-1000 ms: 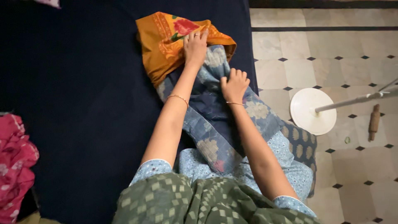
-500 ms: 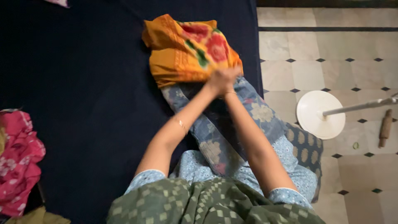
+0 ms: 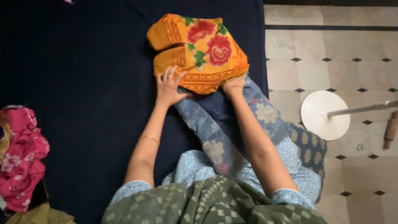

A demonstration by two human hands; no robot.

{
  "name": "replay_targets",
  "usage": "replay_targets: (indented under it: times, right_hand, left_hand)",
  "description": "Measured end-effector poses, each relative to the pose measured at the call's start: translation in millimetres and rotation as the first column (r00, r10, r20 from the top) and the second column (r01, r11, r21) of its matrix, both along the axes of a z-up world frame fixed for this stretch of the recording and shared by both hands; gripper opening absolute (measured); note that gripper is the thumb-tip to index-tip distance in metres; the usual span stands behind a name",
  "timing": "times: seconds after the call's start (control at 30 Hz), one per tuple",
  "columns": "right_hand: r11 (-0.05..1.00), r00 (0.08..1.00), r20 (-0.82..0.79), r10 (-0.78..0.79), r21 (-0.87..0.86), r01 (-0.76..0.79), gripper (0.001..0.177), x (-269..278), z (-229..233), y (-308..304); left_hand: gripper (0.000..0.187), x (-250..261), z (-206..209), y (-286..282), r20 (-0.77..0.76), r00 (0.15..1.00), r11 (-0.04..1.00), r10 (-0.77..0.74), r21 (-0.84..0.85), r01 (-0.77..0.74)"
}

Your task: The person wraps a floral-patterned orange cloth around a blue pillow, folds the edges, and ties the cloth with a string to secure it.

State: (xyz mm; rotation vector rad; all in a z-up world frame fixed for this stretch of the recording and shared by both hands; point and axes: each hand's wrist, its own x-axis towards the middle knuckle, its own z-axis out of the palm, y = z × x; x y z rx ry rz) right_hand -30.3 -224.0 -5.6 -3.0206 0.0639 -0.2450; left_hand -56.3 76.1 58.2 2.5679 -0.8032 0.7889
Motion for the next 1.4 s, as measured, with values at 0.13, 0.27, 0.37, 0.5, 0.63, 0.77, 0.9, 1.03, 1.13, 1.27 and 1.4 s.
replay_targets:
  times: [0.13,0.27,0.37,0.5,0.63,0.77,0.9,1.03,1.13,1.27,1.4]
  right_hand:
    - [0.994,0.995,-0.062,-0.074,0.081,0.079,0.062,0.3,16.6,2.3]
    - [0.992,0.983,0.131,-0.125,0.030,0.122,0.058,1.7,-3.5,-9.2]
    - [0.921,0.926,0.353,-0.132,0.390,-0.017,0.057,11.0,-36.7,-12.4]
    - [0.873,0.985,0.153,-0.073,0.488,-0.011,0.050,15.8,-53.8,-9.7]
    - [0.985,0.927,0.337,0.168,-0.032,-0.167,0.042,6.3,-18.2,-18.9]
    - [0.984,0.980,0.198,0.009,0.174,-0.044,0.023,-10.2,40.5,-9.7]
    - [0.945,0.866,0.495,0.075,0.242,-0.220,0.018,-19.8,64.2,4.1]
    - [0.929,0.760,0.582,0.287,0.024,-0.369,0.018,-15.6,66.2,17.8]
    - [0.920,0.750,0.608,0.261,0.079,-0.384,0.020,-22.8,47.9,25.0]
    - [0.977,0.988,0.101,-0.120,0.191,0.100,0.020,2.6,13.3,1.0]
    - [0.850,0.888,-0.030,-0.459,0.276,0.449,0.018,35.1,29.2,-51.3]
  left_hand:
    - [0.024,17.5,-62.1,20.8,-0.017,0.982,0.982,0.188,-0.031,-0.189]
    - [0.008,-19.2,-105.6,33.4,-0.182,0.954,0.964,0.238,-0.077,-0.255]
    - [0.007,-85.3,-113.0,14.2,-0.282,0.958,0.976,0.049,-0.191,-0.106]
    - [0.017,-106.5,-78.9,6.9,-0.406,0.914,0.984,0.009,-0.161,-0.081]
    - [0.035,-52.6,-9.0,7.3,-0.440,0.886,0.989,0.146,0.048,-0.139]
    - [0.041,7.6,33.2,-16.4,-0.085,0.985,0.973,0.149,-0.164,-0.162]
    - [0.067,53.6,12.8,-53.0,-0.156,0.970,0.949,0.189,-0.225,-0.221]
    - [0.087,44.6,-41.3,-59.0,-0.266,0.928,0.948,0.263,-0.110,-0.300]
    - [0.086,38.9,-58.3,-55.6,-0.277,0.916,0.928,0.292,-0.148,-0.341]
    - [0.085,34.0,-60.2,-49.0,-0.282,0.896,0.914,0.344,-0.118,-0.388]
    - [0.085,32.6,-57.4,-51.7,-0.257,0.898,0.912,0.358,-0.111,-0.395]
